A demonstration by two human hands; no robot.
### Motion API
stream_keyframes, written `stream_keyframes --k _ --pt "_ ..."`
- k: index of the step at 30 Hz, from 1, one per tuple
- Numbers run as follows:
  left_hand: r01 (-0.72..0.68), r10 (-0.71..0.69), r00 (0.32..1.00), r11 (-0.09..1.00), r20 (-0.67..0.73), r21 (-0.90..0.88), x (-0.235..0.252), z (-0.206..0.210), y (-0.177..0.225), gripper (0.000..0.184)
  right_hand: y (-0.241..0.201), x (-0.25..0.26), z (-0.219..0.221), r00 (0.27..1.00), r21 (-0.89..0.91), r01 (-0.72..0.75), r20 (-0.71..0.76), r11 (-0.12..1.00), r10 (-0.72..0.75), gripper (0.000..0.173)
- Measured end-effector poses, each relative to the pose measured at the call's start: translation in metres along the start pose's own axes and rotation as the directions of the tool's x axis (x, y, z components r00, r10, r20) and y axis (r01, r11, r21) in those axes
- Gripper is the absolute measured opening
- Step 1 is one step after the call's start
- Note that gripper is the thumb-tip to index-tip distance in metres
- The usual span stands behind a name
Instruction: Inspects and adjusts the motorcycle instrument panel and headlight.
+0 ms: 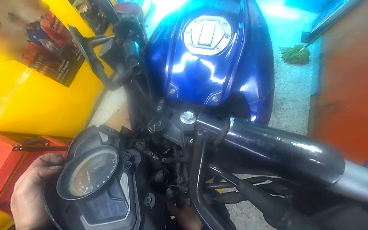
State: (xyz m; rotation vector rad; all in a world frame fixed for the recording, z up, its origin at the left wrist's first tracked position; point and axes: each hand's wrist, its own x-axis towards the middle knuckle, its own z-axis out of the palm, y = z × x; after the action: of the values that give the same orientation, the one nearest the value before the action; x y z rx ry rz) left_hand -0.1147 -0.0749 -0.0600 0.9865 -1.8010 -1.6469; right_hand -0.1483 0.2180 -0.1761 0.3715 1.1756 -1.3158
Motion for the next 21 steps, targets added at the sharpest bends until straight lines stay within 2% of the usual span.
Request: stream_keyframes --k 5,7,9,11,12,14,15,17,18,19,21 --pt "-0.063 0.061 0.998 0.995 0.02 0.083 -0.007 -0.005 -0.004 0.024 0.0 0.003 -0.001 0.997 -0.033 0.074 0.008 0.997 -0.074 0.038" --pt "-0.106 0.108 0.994 0.989 -0.015 0.102 -0.007 0.003 0.002 0.023 0.0 0.002 -0.001 0.995 -0.098 0.095 -0.017 0.991 -0.097 0.041" --pt "-0.178 0.2 0.975 0.963 -0.096 0.204 -0.007 0.007 0.007 0.025 0.002 0.002 -0.003 0.99 -0.171 0.128 -0.03 0.977 -0.135 0.046" --pt "-0.273 0.331 0.933 0.906 -0.139 0.323 -0.022 0.005 0.016 0.034 0.003 0.001 -0.004 0.989 -0.184 0.137 -0.027 0.973 -0.144 0.047" --pt "-0.355 0.413 0.904 0.868 -0.108 0.348 -0.036 0.005 0.02 0.035 0.003 0.001 -0.003 0.989 -0.181 0.139 -0.032 0.974 -0.147 0.045" --pt "-0.573 0.585 0.806 0.735 0.088 0.362 -0.071 0.004 0.02 0.031 0.001 0.001 -0.004 0.989 -0.21 0.123 -0.056 0.97 -0.138 0.041" --pt "-0.641 0.618 0.759 0.656 0.203 0.399 -0.09 0.009 0.017 0.032 0.005 0.003 -0.007 0.987 -0.298 0.124 -0.059 0.947 -0.148 0.04" --pt "-0.73 0.648 0.661 0.44 0.378 0.523 -0.112 0.031 0.014 0.034 0.026 0.016 -0.026 0.989 -0.573 0.13 0.013 0.809 -0.15 0.043" --pt "-0.742 0.667 0.628 0.357 0.401 0.568 -0.117 0.044 0.012 0.035 0.038 0.023 -0.036 0.985 -0.655 0.161 0.061 0.738 -0.16 0.045" --pt "-0.746 0.7 0.598 0.308 0.39 0.59 -0.118 0.054 0.01 0.036 0.045 0.026 -0.04 0.977 -0.67 0.199 0.078 0.715 -0.199 0.046" --pt "-0.748 0.762 0.553 0.276 0.337 0.604 -0.115 0.065 0.003 0.038 0.039 0.016 -0.031 0.955 -0.528 0.259 0.017 0.809 -0.295 0.048"
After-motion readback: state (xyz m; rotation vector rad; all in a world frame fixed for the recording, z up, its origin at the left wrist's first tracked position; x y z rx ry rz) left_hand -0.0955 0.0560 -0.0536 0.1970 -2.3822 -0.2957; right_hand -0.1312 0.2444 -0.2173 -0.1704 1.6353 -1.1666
